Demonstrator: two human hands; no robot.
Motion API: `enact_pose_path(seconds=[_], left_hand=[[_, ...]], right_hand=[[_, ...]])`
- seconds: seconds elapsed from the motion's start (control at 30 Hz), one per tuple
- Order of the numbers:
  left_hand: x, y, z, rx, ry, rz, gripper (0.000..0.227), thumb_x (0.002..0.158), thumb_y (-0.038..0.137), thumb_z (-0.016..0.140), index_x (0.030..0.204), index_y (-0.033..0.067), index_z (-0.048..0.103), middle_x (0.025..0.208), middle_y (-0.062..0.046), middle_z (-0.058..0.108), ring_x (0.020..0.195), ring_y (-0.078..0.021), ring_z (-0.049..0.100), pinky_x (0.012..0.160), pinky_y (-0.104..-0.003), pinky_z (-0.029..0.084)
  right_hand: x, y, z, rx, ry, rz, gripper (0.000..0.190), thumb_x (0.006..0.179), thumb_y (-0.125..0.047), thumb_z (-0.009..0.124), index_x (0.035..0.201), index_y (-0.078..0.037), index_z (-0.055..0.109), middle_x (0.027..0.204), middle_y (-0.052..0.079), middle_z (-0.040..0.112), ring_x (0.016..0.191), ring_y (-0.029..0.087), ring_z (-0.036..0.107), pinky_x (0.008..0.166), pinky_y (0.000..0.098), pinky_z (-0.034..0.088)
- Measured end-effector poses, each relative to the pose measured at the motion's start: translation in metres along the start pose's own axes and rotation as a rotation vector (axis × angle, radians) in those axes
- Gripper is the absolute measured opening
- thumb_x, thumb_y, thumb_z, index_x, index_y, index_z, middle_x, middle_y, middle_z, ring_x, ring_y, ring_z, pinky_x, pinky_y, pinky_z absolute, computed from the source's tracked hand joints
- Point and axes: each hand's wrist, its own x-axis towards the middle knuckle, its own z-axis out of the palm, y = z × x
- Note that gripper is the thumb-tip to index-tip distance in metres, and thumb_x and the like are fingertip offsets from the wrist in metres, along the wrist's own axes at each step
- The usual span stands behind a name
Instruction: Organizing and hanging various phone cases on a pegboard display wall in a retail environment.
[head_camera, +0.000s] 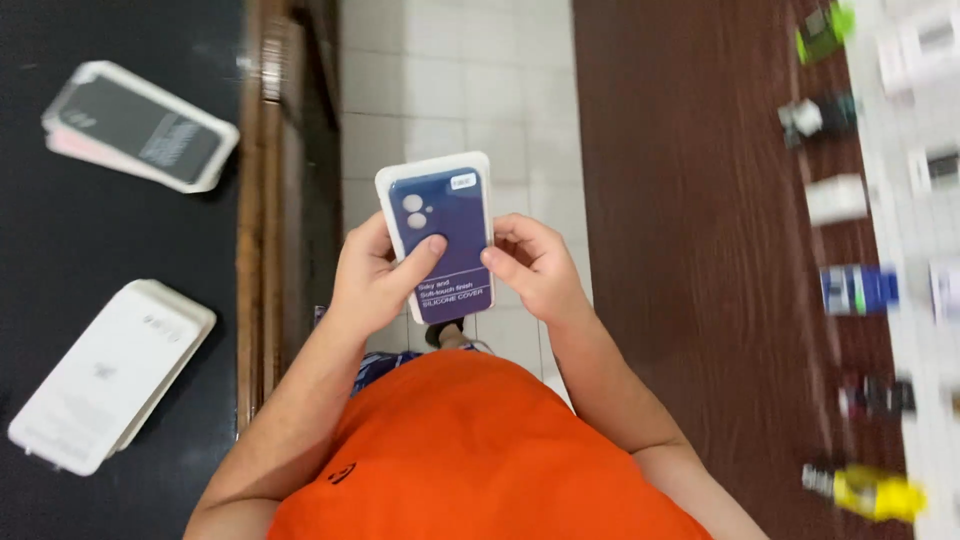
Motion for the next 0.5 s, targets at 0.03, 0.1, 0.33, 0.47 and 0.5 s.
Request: enact_pose_path(seconds=[0.03,0.1,0.33,0.47,0.5], left_hand=[[0.0,0.0,0.01,-0.012,-0.049,-0.003,0.011,0.108,0.009,0.083,0.112,-0.0005,0.079,0.092,-0.011,0.083,0.087,-0.0137,0.072,0.083,-0.04,0.069],[0.001,-0.003,0.03,-0.029,-0.152,-0.014,0.011,0.109,0.009,0.082,0.113,-0.0006,0.08,0.092,-0.011,0.083,0.088,-0.0142,0.074,0.084,-0.04,0.07],[-0.004,-0.009,0.11,-0.158,-0.42,-0.027,0.022,0.115,0.012,0.074,0.132,-0.0008,0.074,0.096,-0.007,0.073,0.089,-0.0113,0.067,0.084,-0.031,0.063],[-0.015,0.007,0.185,-0.157,-0.573,-0.025,0.019,0.117,0.008,0.072,0.132,-0.0031,0.075,0.093,-0.008,0.073,0.086,-0.0107,0.066,0.081,-0.029,0.061],[-0.022,0.01,0.207,-0.168,-0.614,-0.026,0.019,0.117,0.008,0.072,0.132,-0.0031,0.075,0.093,-0.008,0.073,0.086,-0.0107,0.066,0.081,-0.029,0.061]], right_hand=[[-0.015,-0.002,-0.002,0.0,0.072,-0.005,0.025,0.109,-0.009,0.08,0.13,0.004,0.078,0.095,0.009,0.076,0.085,0.015,0.068,0.082,0.032,0.063],[-0.046,-0.005,-0.007,-0.005,0.199,-0.017,0.026,0.108,-0.009,0.082,0.13,0.005,0.079,0.095,0.009,0.078,0.083,0.014,0.069,0.081,0.0313,0.063],[-0.173,0.008,-0.033,-0.016,0.57,-0.027,0.021,0.11,-0.012,0.082,0.125,0.002,0.079,0.095,0.005,0.074,0.087,0.011,0.067,0.081,0.0298,0.062],[-0.247,0.001,-0.041,-0.037,0.732,-0.031,0.024,0.109,-0.014,0.083,0.127,0.001,0.078,0.097,0.005,0.073,0.09,0.01,0.068,0.083,0.0286,0.062],[-0.267,0.002,-0.047,-0.047,0.771,-0.04,0.024,0.109,-0.014,0.083,0.127,0.001,0.078,0.097,0.005,0.073,0.09,0.01,0.068,0.083,0.0286,0.062]])
